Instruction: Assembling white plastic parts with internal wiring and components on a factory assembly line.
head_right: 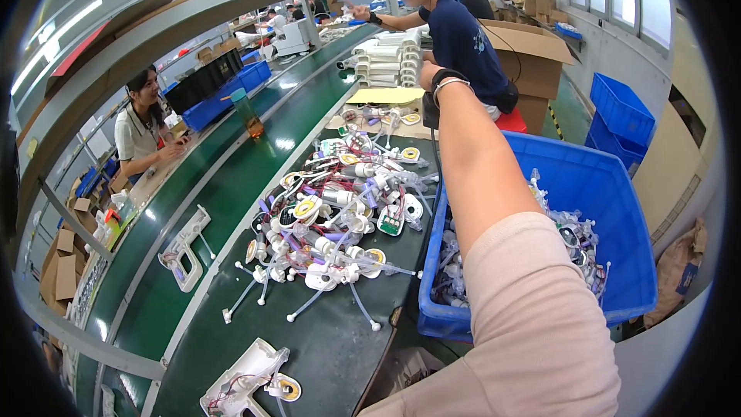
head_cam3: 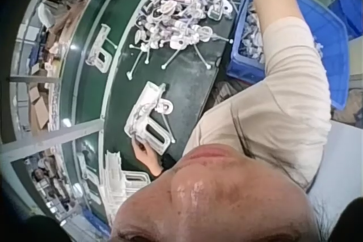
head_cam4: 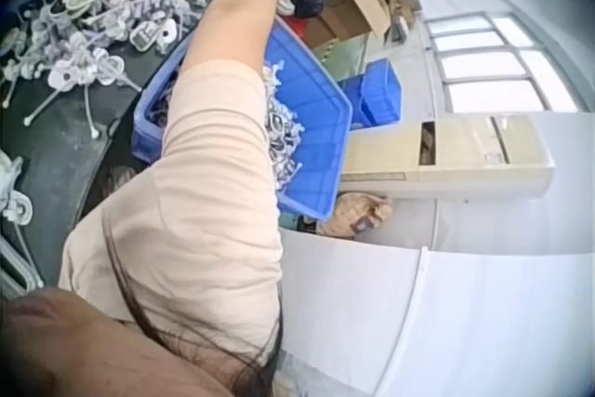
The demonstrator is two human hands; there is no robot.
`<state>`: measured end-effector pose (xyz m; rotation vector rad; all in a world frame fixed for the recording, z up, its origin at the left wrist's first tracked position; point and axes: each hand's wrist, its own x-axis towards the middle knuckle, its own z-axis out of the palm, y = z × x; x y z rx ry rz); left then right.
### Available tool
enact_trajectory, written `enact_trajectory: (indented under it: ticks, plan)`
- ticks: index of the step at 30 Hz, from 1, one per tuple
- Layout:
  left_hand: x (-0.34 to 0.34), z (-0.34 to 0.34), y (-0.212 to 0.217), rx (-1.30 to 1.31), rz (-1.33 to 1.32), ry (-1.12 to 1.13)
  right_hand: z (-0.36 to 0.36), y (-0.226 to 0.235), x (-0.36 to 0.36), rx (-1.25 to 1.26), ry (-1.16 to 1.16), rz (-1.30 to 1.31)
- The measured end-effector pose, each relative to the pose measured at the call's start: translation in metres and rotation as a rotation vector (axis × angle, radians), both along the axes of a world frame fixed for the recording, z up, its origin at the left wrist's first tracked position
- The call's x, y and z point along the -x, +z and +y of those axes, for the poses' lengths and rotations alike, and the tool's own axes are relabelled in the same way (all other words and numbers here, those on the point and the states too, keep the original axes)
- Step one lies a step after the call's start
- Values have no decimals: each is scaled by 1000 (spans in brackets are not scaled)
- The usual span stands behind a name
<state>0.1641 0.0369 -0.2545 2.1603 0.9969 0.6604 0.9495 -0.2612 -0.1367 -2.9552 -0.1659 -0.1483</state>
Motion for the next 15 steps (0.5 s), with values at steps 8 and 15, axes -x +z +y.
enact_trajectory:
  ticks: [8,15]
  plan:
    - [0,10,-3,1,1,-47,-25,17,-31,132,40,-63]
    - [3,3,1,-17,3,-34,-12,20,-2,116,36,-8]
